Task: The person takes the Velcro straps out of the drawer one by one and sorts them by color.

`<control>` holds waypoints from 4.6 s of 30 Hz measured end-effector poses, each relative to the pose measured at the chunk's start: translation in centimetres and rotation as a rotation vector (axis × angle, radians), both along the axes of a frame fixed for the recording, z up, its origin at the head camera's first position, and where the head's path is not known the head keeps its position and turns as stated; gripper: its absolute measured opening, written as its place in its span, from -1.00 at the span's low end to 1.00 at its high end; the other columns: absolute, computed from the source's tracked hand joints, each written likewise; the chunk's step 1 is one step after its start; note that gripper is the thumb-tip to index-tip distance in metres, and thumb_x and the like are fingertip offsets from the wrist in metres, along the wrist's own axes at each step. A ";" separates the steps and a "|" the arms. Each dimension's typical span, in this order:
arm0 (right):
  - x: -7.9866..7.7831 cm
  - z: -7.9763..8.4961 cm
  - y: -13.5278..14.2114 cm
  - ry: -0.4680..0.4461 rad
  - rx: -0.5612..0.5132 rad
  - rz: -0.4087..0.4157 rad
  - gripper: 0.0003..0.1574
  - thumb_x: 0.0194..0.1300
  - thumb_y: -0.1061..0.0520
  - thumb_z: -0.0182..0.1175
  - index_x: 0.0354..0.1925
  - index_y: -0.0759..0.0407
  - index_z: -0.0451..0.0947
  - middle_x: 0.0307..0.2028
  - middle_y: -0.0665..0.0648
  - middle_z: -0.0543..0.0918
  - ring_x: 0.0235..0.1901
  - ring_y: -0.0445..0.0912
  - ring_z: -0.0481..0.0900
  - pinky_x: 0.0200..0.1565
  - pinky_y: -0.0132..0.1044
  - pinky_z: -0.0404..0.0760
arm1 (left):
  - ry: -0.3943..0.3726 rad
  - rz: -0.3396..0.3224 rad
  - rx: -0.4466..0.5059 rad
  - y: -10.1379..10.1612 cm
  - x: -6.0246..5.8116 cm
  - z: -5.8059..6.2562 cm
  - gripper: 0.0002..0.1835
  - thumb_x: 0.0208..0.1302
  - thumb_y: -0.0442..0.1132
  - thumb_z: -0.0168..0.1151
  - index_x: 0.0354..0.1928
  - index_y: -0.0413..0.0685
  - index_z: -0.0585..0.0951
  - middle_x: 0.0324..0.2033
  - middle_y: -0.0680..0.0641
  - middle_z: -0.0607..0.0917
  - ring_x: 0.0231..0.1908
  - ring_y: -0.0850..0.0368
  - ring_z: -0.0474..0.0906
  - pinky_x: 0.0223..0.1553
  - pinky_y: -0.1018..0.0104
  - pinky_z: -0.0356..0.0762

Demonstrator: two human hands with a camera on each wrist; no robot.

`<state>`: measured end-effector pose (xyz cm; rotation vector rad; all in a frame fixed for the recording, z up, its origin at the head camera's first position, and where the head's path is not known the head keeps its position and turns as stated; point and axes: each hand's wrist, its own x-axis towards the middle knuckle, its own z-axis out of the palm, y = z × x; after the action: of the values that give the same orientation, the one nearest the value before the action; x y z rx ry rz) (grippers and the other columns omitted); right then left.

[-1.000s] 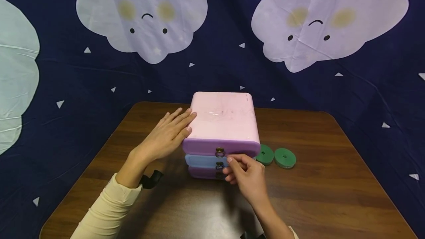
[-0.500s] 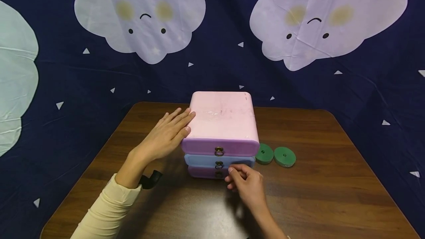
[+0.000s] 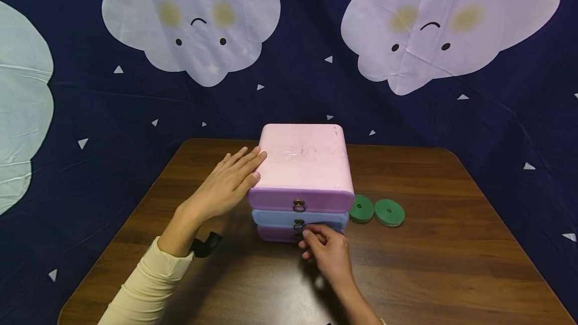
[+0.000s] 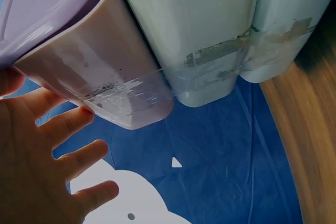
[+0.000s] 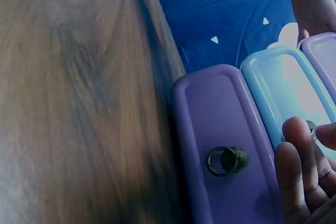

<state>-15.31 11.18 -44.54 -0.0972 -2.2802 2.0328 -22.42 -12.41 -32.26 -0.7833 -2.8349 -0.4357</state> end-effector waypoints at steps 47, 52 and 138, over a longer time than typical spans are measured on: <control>0.2 -0.3 -2.3 -0.156 -0.119 0.063 -0.60 0.28 0.11 0.18 -0.27 0.52 0.56 -0.65 0.15 0.69 -0.74 -0.16 0.58 -0.60 -0.21 0.63 | 0.096 0.037 0.010 0.5 0.1 -0.5 -0.47 0.50 0.09 -0.44 0.44 0.25 0.15 0.45 0.08 0.16 0.48 -0.01 -0.06 0.44 -0.16 -0.13; 0.7 -0.4 -2.4 -0.140 -0.102 0.068 -0.58 0.26 0.08 0.20 -0.30 0.52 0.56 -0.65 0.18 0.69 -0.74 -0.14 0.59 -0.61 -0.21 0.63 | 0.123 0.050 0.002 0.6 -0.1 -0.7 -0.47 0.51 0.08 -0.47 0.44 0.27 0.15 0.44 0.10 0.17 0.49 0.00 -0.07 0.44 -0.15 -0.15; 9.3 -2.2 0.2 -0.395 0.054 0.120 -0.52 0.14 -0.06 0.30 -0.27 0.38 0.63 -0.57 0.08 0.71 -0.63 -0.18 0.59 -0.56 -0.37 0.59 | 0.078 0.045 0.028 0.4 -0.6 -0.8 -0.46 0.48 0.06 -0.39 0.45 0.25 0.10 0.46 0.10 0.12 0.49 -0.02 -0.10 0.46 -0.12 -0.19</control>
<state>-5.96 11.39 -46.70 -0.4006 -2.6240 2.1706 -23.02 -11.98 -33.03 -0.7136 -2.7624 -0.4282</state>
